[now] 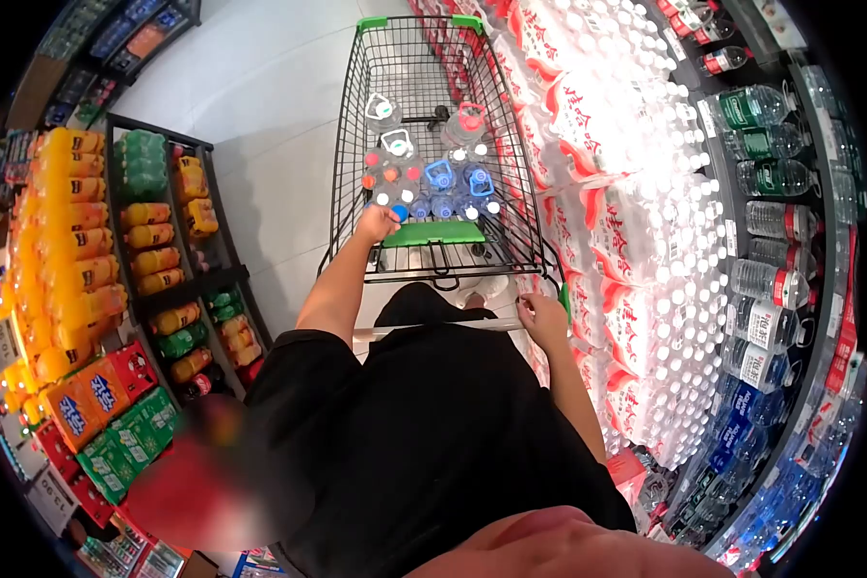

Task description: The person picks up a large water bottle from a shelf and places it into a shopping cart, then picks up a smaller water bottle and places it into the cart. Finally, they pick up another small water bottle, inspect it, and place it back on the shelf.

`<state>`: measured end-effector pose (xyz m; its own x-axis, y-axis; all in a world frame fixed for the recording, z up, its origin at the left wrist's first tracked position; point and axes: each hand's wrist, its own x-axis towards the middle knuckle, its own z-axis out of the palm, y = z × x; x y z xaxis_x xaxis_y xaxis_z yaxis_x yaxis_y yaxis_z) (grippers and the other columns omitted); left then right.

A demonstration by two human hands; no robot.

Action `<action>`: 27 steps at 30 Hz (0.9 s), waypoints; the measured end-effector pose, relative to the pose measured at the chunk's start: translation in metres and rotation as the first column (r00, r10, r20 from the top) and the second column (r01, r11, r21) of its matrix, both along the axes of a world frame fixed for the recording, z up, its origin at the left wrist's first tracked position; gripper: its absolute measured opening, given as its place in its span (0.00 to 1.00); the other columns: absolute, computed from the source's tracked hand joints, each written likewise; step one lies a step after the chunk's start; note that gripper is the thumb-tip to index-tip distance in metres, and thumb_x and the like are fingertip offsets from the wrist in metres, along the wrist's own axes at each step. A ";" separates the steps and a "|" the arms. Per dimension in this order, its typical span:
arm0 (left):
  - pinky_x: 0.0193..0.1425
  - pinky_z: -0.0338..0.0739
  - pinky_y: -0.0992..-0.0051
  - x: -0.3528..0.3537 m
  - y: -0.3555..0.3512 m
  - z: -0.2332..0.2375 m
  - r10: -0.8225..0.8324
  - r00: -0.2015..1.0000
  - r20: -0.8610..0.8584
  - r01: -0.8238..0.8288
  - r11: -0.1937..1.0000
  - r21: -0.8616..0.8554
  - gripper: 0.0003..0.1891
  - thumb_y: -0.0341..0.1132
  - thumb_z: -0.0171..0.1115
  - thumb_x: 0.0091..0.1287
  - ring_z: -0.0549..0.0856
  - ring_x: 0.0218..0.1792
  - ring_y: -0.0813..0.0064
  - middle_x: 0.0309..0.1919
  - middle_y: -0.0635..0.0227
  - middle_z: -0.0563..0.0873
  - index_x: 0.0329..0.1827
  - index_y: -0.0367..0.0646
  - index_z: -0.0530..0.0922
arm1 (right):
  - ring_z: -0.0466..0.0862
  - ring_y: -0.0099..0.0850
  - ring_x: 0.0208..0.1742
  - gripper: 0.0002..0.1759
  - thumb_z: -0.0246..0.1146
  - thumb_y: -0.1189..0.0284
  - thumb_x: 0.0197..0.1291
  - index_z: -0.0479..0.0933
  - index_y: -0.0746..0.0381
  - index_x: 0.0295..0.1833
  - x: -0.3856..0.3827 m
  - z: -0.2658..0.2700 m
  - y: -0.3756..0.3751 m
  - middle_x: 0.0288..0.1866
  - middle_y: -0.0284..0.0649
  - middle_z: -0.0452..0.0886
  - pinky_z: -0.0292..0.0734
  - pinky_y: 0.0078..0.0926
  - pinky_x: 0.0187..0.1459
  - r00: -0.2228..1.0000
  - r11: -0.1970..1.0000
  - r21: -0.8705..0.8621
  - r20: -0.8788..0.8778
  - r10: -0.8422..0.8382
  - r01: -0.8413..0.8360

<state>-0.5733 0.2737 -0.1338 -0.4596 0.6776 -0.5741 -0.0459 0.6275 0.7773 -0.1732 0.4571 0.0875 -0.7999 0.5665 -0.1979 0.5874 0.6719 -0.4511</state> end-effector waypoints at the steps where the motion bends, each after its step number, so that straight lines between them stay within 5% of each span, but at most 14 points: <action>1: 0.34 0.81 0.75 -0.001 -0.001 0.001 -0.003 1.000 0.014 0.003 1.000 0.012 0.09 0.17 0.62 0.58 0.87 0.28 0.76 0.27 0.62 0.88 0.39 0.34 0.84 | 0.85 0.40 0.37 0.14 0.65 0.60 0.58 0.82 0.57 0.44 -0.001 0.000 0.000 0.33 0.37 0.86 0.78 0.38 0.41 1.000 1.000 0.001 0.019 0.008 -0.008; 11: 0.36 0.81 0.75 -0.010 -0.014 -0.026 -0.041 0.992 0.121 0.029 0.995 0.097 0.10 0.16 0.54 0.57 0.87 0.30 0.74 0.29 0.60 0.88 0.36 0.34 0.84 | 0.86 0.41 0.38 0.14 0.64 0.60 0.59 0.83 0.57 0.45 -0.012 0.009 -0.003 0.35 0.39 0.87 0.79 0.39 0.42 0.994 0.998 -0.041 0.099 -0.037 0.042; 15: 0.36 0.81 0.74 -0.005 0.002 0.002 -0.022 0.963 0.269 -0.009 0.993 0.115 0.06 0.21 0.70 0.57 0.87 0.31 0.75 0.29 0.62 0.88 0.36 0.34 0.83 | 0.86 0.42 0.39 0.15 0.63 0.59 0.58 0.84 0.56 0.45 -0.013 0.007 -0.001 0.36 0.41 0.87 0.80 0.40 0.42 0.996 0.999 -0.035 0.085 -0.015 0.018; 16: 0.36 0.81 0.75 -0.002 0.003 0.004 -0.152 0.986 -0.065 0.159 0.980 0.119 0.12 0.29 0.80 0.52 0.85 0.30 0.77 0.29 0.65 0.88 0.35 0.36 0.84 | 0.86 0.43 0.39 0.16 0.63 0.58 0.58 0.84 0.56 0.45 -0.012 0.005 -0.001 0.36 0.41 0.87 0.80 0.41 0.42 0.996 1.000 -0.028 0.086 -0.001 0.003; 17: 0.36 0.80 0.75 -0.002 0.004 0.002 -0.189 0.971 -0.144 0.206 0.972 0.112 0.15 0.33 0.84 0.48 0.83 0.28 0.80 0.28 0.68 0.88 0.32 0.38 0.85 | 0.86 0.43 0.39 0.16 0.62 0.57 0.58 0.84 0.56 0.45 -0.010 0.005 0.002 0.36 0.42 0.87 0.80 0.41 0.42 0.996 1.000 -0.011 0.090 0.001 0.000; 21: 0.32 0.75 0.77 -0.002 -0.002 -0.023 -0.133 0.989 0.056 0.120 0.973 0.196 0.08 0.32 0.74 0.62 0.80 0.27 0.83 0.25 0.72 0.85 0.32 0.36 0.86 | 0.86 0.41 0.42 0.16 0.62 0.59 0.59 0.84 0.56 0.47 -0.005 0.004 0.006 0.38 0.39 0.87 0.80 0.41 0.44 0.977 0.997 -0.067 0.212 -0.012 0.027; 23: 0.42 0.79 0.76 -0.007 -0.010 -0.047 -0.110 0.989 0.099 0.086 0.972 0.220 0.06 0.26 0.64 0.67 0.85 0.34 0.79 0.30 0.65 0.89 0.37 0.34 0.87 | 0.85 0.43 0.42 0.18 0.60 0.57 0.59 0.84 0.56 0.47 -0.004 0.002 0.008 0.37 0.40 0.86 0.79 0.42 0.43 0.972 0.998 -0.060 0.233 0.005 0.010; 24: 0.47 0.80 0.74 -0.015 -0.015 -0.062 -0.150 0.989 0.016 0.149 0.987 0.064 0.10 0.22 0.56 0.67 0.86 0.38 0.76 0.32 0.62 0.90 0.37 0.34 0.88 | 0.85 0.43 0.42 0.18 0.60 0.56 0.58 0.84 0.56 0.47 -0.004 0.001 0.008 0.37 0.41 0.86 0.79 0.42 0.43 0.972 0.998 -0.067 0.235 0.002 0.014; 25: 0.47 0.80 0.74 -0.007 -0.011 -0.030 -0.138 0.980 -0.141 0.158 0.977 0.142 0.11 0.20 0.54 0.64 0.86 0.37 0.74 0.31 0.62 0.89 0.34 0.33 0.87 | 0.85 0.43 0.41 0.19 0.60 0.56 0.58 0.84 0.55 0.47 -0.005 0.000 0.008 0.37 0.41 0.86 0.79 0.43 0.43 0.972 0.997 -0.076 0.234 0.006 0.012; 27: 0.40 0.79 0.75 -0.013 -0.008 -0.030 -0.029 0.999 0.027 0.026 0.995 0.094 0.08 0.22 0.57 0.60 0.85 0.31 0.74 0.26 0.62 0.87 0.31 0.33 0.86 | 0.85 0.45 0.39 0.17 0.60 0.56 0.57 0.83 0.56 0.44 -0.004 0.000 0.008 0.34 0.44 0.85 0.79 0.45 0.40 0.981 0.998 -0.053 0.191 -0.020 0.030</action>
